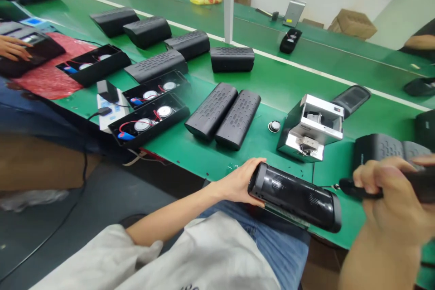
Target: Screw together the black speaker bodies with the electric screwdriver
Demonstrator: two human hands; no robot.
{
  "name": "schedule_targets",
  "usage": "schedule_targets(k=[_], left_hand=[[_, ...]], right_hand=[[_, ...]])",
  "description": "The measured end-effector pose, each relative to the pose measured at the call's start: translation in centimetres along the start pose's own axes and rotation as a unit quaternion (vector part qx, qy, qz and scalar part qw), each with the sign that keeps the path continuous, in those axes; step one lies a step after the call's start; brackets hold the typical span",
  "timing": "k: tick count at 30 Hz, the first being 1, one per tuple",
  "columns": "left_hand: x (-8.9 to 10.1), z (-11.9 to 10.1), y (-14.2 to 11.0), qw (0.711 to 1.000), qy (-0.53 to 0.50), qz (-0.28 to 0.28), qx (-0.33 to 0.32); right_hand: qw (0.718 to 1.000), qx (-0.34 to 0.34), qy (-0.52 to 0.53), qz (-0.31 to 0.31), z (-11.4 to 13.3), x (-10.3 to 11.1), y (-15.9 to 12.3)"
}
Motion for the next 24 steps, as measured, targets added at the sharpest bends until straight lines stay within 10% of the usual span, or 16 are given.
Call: schedule_targets(k=[6, 13, 24], left_hand=[[0.2, 0.0, -0.2, 0.999, 0.037, -0.01, -0.005], [0.3, 0.3, 0.1, 0.999, 0.04, -0.001, -0.001], [0.2, 0.3, 0.1, 0.999, 0.035, 0.0, 0.002]], right_hand=[[0.963, 0.11, 0.007, 0.248, 3.2, -2.1, 2.9], [0.923, 0.351, 0.084, 0.131, 2.9, -8.3, 4.0], [0.929, 0.34, -0.022, 0.143, -2.4, -10.4, 7.1]])
Point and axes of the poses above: each hand's wrist, its own y-axis towards the middle knuckle, its own x-axis out of the back of the hand, z = x × y, the point moved 2 cm from there along y, towards the middle knuckle, and after that the axes turned 8 degrees about -z, right-handed, at the moved point
